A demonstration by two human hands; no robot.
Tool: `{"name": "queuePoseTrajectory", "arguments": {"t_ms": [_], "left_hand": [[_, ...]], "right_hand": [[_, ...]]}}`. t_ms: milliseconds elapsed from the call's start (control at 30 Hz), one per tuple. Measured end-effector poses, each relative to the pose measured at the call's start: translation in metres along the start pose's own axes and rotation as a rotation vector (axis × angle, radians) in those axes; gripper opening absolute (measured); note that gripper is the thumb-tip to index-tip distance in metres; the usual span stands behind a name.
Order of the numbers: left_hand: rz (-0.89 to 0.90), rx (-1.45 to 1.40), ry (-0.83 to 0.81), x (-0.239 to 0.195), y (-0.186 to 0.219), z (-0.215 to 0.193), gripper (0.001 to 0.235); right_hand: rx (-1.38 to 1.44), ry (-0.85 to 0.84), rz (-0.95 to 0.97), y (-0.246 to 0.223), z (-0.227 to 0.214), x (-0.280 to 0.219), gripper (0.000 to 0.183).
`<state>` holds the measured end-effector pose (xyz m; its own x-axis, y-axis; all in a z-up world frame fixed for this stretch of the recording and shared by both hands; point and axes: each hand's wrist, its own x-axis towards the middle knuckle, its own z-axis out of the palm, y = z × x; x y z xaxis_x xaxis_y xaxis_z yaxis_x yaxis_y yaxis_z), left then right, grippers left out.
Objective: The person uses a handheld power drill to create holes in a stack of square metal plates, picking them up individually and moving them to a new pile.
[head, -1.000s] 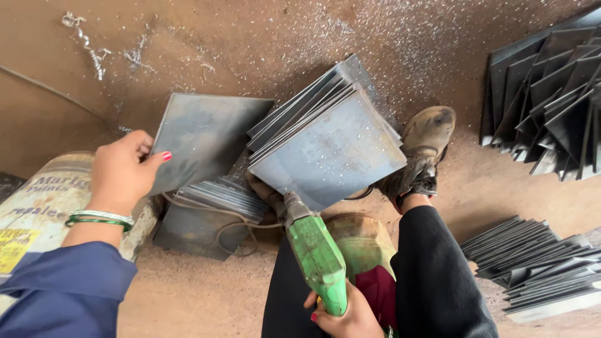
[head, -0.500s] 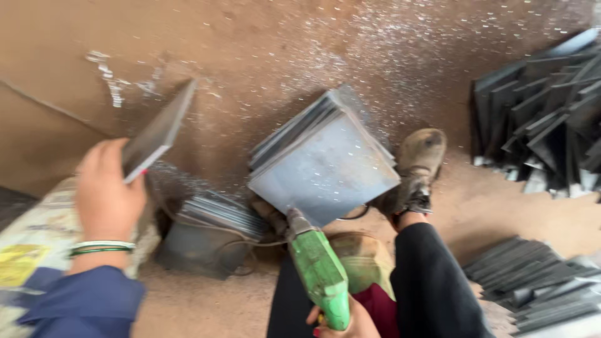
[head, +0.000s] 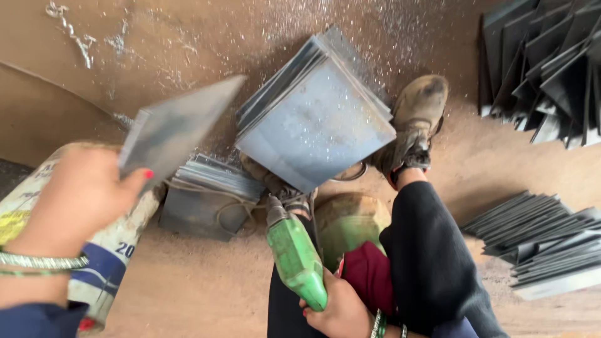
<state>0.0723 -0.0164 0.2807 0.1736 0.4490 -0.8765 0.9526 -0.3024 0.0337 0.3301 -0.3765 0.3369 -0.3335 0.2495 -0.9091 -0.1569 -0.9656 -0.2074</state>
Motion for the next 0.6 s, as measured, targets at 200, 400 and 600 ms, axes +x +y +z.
{"name": "queuePoseTrajectory", "arguments": {"t_ms": [200,400,600], "left_hand": [[0.272,-0.021,-0.255,-0.021,0.128,-0.012,0.029],[0.507,-0.251,-0.266,0.015,0.208,0.015,0.023],[0.463,-0.181,-0.289,0.062,0.213,0.063,0.032]], "right_hand": [[-0.472,-0.006,-0.093,0.018,0.002,0.005,0.042],[-0.298,0.046,-0.040,0.008,-0.006,-0.003,0.051],[-0.191,0.059,-0.076,0.003,-0.008,-0.004,0.065]]}}
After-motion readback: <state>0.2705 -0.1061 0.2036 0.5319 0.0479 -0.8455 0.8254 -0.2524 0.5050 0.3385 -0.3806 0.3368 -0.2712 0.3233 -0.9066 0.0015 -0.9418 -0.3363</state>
